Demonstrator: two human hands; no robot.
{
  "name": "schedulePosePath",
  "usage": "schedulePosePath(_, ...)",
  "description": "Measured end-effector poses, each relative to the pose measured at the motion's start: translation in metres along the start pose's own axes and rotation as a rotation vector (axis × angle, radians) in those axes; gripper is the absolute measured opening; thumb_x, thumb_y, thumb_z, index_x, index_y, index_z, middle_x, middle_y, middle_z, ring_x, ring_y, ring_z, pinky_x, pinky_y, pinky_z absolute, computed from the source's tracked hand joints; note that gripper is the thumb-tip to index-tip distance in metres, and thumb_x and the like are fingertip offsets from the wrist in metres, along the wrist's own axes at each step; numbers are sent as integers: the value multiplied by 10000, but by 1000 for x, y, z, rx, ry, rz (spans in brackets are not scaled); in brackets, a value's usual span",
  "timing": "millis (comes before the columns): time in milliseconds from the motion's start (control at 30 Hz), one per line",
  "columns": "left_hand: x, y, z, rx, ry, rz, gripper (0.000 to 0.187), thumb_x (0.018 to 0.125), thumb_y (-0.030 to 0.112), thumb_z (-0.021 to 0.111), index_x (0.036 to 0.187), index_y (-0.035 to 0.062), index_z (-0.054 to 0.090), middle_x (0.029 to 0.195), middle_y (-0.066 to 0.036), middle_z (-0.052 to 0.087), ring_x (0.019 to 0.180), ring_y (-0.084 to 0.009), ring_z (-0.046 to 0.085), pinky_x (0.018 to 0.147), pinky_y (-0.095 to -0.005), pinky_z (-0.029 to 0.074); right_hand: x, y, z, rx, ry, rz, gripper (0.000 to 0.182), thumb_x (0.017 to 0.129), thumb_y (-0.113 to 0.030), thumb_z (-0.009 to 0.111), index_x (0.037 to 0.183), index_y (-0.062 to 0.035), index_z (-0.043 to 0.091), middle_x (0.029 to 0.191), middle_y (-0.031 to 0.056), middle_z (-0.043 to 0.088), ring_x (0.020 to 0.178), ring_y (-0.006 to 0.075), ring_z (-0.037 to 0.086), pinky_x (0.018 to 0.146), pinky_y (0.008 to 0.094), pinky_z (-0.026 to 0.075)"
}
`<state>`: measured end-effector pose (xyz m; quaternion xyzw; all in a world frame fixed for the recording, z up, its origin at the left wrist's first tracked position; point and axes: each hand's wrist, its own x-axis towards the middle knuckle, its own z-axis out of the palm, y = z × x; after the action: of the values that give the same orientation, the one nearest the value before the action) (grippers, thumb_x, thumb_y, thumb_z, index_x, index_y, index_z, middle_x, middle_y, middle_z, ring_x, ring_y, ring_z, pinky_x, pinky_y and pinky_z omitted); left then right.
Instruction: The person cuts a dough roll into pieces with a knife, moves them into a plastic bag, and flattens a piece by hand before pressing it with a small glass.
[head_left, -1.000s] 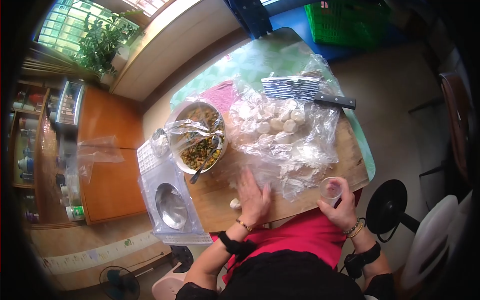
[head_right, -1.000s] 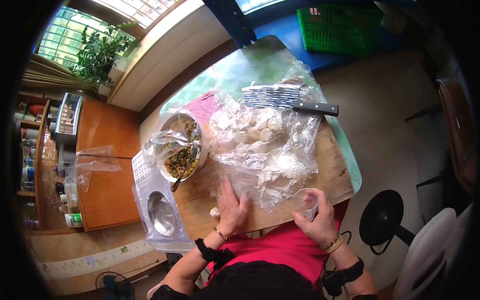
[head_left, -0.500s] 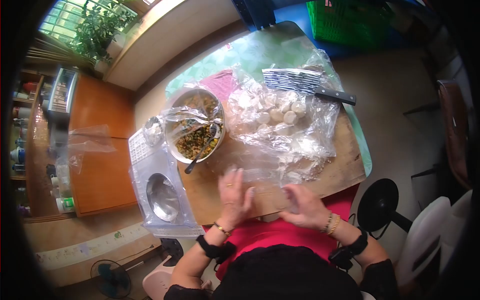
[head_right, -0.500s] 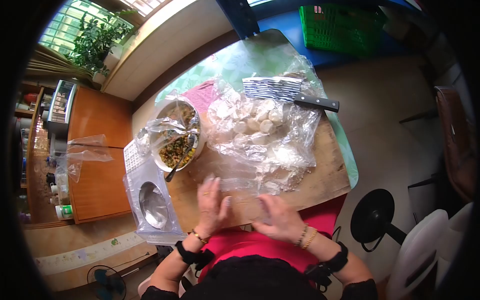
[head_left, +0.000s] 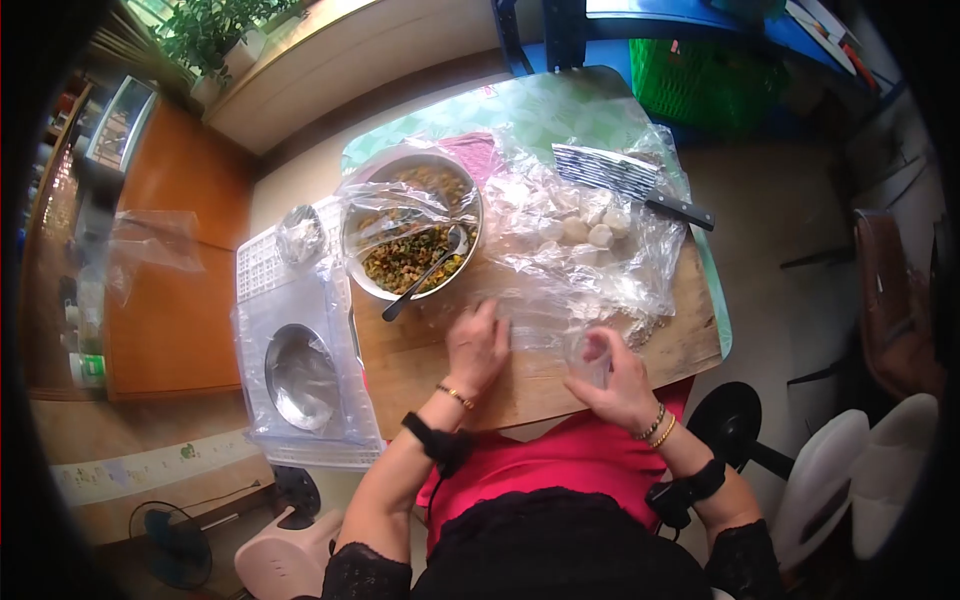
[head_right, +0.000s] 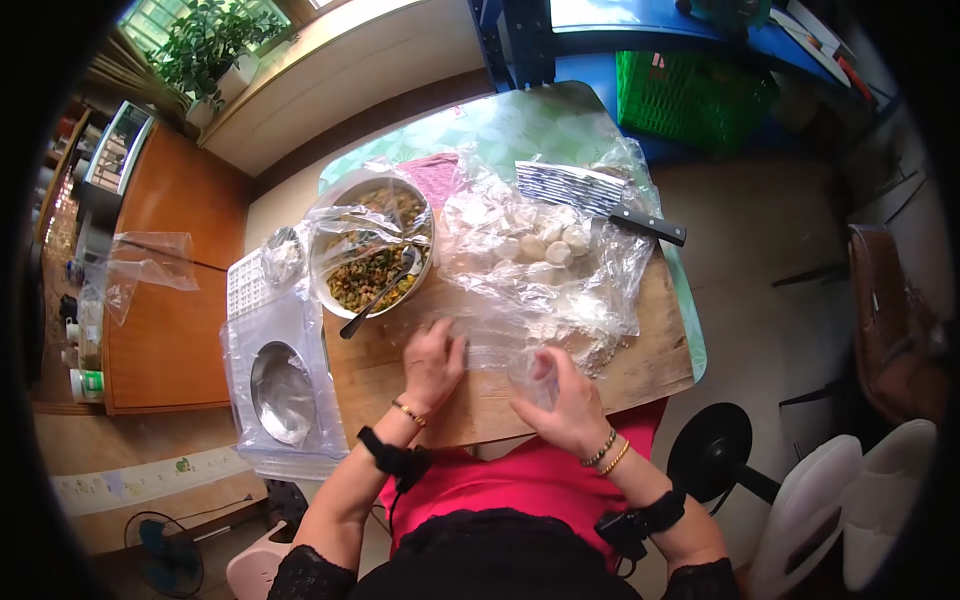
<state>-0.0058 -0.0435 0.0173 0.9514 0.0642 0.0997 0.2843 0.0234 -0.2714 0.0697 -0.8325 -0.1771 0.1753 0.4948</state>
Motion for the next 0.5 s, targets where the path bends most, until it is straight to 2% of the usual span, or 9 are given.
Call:
schedulePosePath(33, 6, 5, 7, -13, -50, -32, 218, 804, 88, 651, 1013, 48, 602, 911, -165, 574, 821, -343, 563, 732, -434, 453, -8, -1, 1, 26, -32, 8, 643, 726, -228, 807, 1240, -29, 475, 995, 145, 644, 928, 273, 659, 807, 359, 525)
schedulePosePath(67, 5, 12, 12, -30, 19, 174, 202, 793, 62, 628, 993, 45, 599, 909, -156, 578, 806, -347, 566, 693, -450, 452, -14, -3, 2, 13, -34, 1, 643, 726, -228, 807, 1240, -29, 475, 995, 145, 644, 928, 273, 659, 807, 359, 525)
schedulePosePath(133, -19, 29, 10, -29, -27, 345, 198, 778, 52, 631, 972, 48, 598, 898, -154, 562, 809, -356, 557, 696, -462, 444, -25, -7, 2, 72, -32, 56, 650, 722, -221, 817, 1243, -33, 478, 1001, 139, 647, 929, 243, 659, 806, 348, 529)
schedulePosePath(233, -55, 12, -6, -50, 26, 437, 187, 782, 51, 625, 966, 49, 590, 925, -163, 553, 845, -360, 544, 736, -463, 433, -31, -3, 3, 97, 6, 92, 668, 721, -224, 819, 1256, -33, 469, 991, 128, 648, 911, 233, 657, 799, 345, 527)
schedulePosePath(267, -57, 1, -16, -53, 27, 435, 187, 782, 51, 625, 966, 49, 590, 925, -163, 553, 845, -360, 544, 736, -463, 433, -33, -5, 3, 90, 16, 123, 674, 720, -227, 818, 1261, -33, 466, 990, 127, 649, 909, 232, 658, 798, 345, 526)
schedulePosePath(333, -61, -22, -28, -8, 113, 221, 194, 785, 45, 619, 975, 54, 587, 932, -178, 564, 837, -369, 542, 742, -467, 426, -36, -2, 8, 93, -21, 132, 678, 719, -230, 818, 1263, -33, 464, 993, 128, 650, 911, 234, 659, 799, 347, 526)
schedulePosePath(367, -58, -27, -27, -11, 126, 211, 194, 785, 45, 619, 975, 54, 587, 932, -178, 564, 837, -369, 542, 742, -467, 426, -36, -1, 11, 100, -56, 137, 682, 719, -234, 817, 1265, -33, 462, 995, 129, 650, 913, 237, 661, 799, 348, 526)
schedulePosePath(433, -46, -40, -24, 124, 266, 27, 225, 775, 41, 615, 997, 54, 586, 879, -176, 578, 768, -377, 554, 672, -486, 429, -37, -1, 21, 90, -86, 111, 685, 717, -239, 818, 1266, -34, 462, 994, 130, 652, 915, 242, 662, 803, 350, 525)
schedulePosePath(500, -34, -38, -13, 64, 188, -13, 227, 768, 40, 612, 993, 54, 585, 864, -175, 569, 762, -377, 551, 663, -486, 427, -39, -9, 28, 54, -101, 41, 691, 712, -239, 824, 1267, -37, 464, 984, 135, 654, 918, 259, 665, 811, 353, 525)
